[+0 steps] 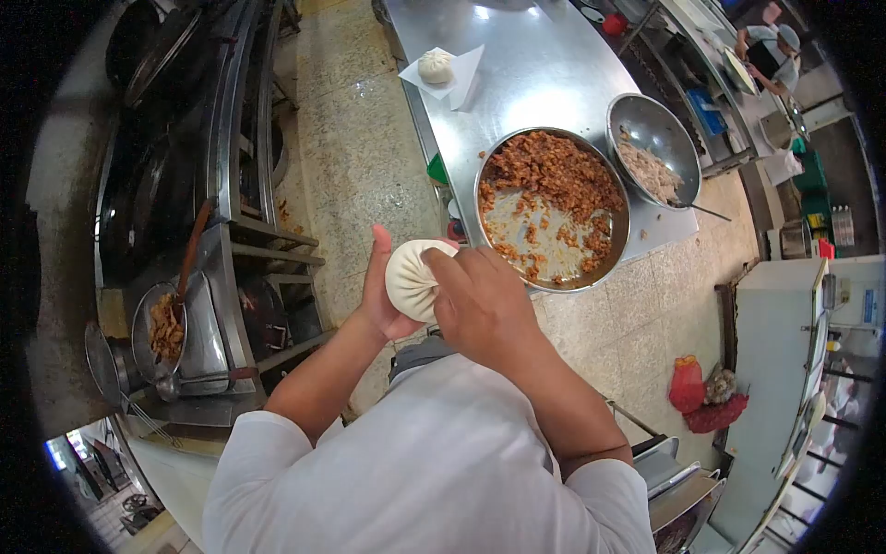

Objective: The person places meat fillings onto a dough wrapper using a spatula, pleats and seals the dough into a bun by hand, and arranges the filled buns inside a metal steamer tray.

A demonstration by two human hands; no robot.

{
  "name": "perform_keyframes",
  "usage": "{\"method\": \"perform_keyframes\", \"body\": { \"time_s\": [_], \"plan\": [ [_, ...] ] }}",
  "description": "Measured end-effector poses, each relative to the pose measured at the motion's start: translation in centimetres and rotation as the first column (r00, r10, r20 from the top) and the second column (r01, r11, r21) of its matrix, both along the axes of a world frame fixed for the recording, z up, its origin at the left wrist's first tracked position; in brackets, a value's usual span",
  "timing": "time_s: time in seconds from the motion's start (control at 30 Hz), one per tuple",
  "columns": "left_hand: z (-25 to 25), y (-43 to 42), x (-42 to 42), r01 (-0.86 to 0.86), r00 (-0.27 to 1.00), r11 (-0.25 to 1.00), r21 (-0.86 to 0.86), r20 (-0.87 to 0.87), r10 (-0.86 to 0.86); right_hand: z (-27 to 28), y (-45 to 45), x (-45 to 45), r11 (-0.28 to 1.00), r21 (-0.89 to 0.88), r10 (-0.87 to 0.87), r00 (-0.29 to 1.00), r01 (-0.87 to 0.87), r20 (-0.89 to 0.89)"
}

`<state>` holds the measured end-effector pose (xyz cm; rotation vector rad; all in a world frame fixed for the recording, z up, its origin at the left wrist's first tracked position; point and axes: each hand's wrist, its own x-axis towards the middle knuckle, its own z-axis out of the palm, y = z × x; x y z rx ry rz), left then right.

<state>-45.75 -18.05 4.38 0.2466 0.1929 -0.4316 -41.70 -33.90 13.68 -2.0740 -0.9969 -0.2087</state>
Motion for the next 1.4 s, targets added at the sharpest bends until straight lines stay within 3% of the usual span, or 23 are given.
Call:
{"method": "perform_keyframes", "body": {
  "time_s": [0.07,0.2,0.23,0.27,0.33,0.47,0.5,0.57,0.67,0.93,1.1,1.17,1.4],
  "plan": [
    [0.5,0.3,0.0,0.007,1.000,1.000,0.004,-0.004,-0.007,0.1,0.3,0.5,0.990,-0.112,0.089,0.996,-0.087,0.011],
    [0.7,0.6,-0.2,0.000,0.999,1.000,-0.031,-0.032,-0.001,-0.8,0.7,0.5,0.991,-0.096,0.090,0.996,-0.092,-0.030],
    [0.8,0.6,-0.3,0.004,1.000,0.999,-0.033,-0.030,-0.005,-1.0,0.8,0.2,0.996,-0.069,0.047,0.998,-0.050,-0.047],
    [0.9,0.6,-0.4,-0.097,0.994,0.995,0.004,-0.042,0.097,-1.1,0.8,0.0,0.999,-0.043,0.005,0.998,-0.008,-0.065],
    [0.9,0.7,-0.5,-0.199,0.978,0.979,0.045,-0.049,0.201,-0.7,0.7,0.0,0.999,0.003,0.043,0.993,-0.043,-0.111],
    [1.5,1.3,-0.9,-0.188,0.980,0.973,-0.135,0.043,0.196,2.2,-0.7,-1.1,0.993,0.117,0.059,0.964,-0.030,-0.258],
    [1.9,1.3,-0.9,-0.164,0.975,0.969,-0.186,0.118,0.187,2.1,-0.9,-1.0,0.992,0.123,0.067,0.965,-0.037,-0.254],
    [2.4,1.0,-1.0,-0.183,0.974,0.971,-0.152,0.106,0.200,1.7,-1.5,-0.7,0.996,0.043,0.082,0.997,-0.081,-0.012],
    [2.7,-0.3,-1.3,-0.198,0.972,0.974,-0.107,0.111,0.209,1.9,-1.3,-1.0,0.992,0.050,0.115,0.993,-0.116,0.036],
    [2.0,-3.0,-1.7,-0.188,0.981,0.981,-0.041,0.038,0.190,-1.0,-3.4,0.0,0.979,0.021,0.203,0.977,-0.205,0.066],
    [2.0,-3.9,-1.7,-0.082,0.997,0.997,0.010,0.007,0.082,-0.2,-4.4,0.2,0.978,0.036,0.199,0.975,-0.203,0.097],
    [1.8,-3.4,-1.2,-0.068,0.997,0.998,-0.006,0.032,0.069,0.3,-4.1,0.2,0.976,-0.076,0.211,0.971,-0.203,0.110],
    [0.8,0.8,1.8,-0.003,1.000,1.000,-0.029,-0.031,0.002,-1.4,0.1,3.3,0.971,-0.143,0.209,0.969,-0.190,0.130]
  ]
}}
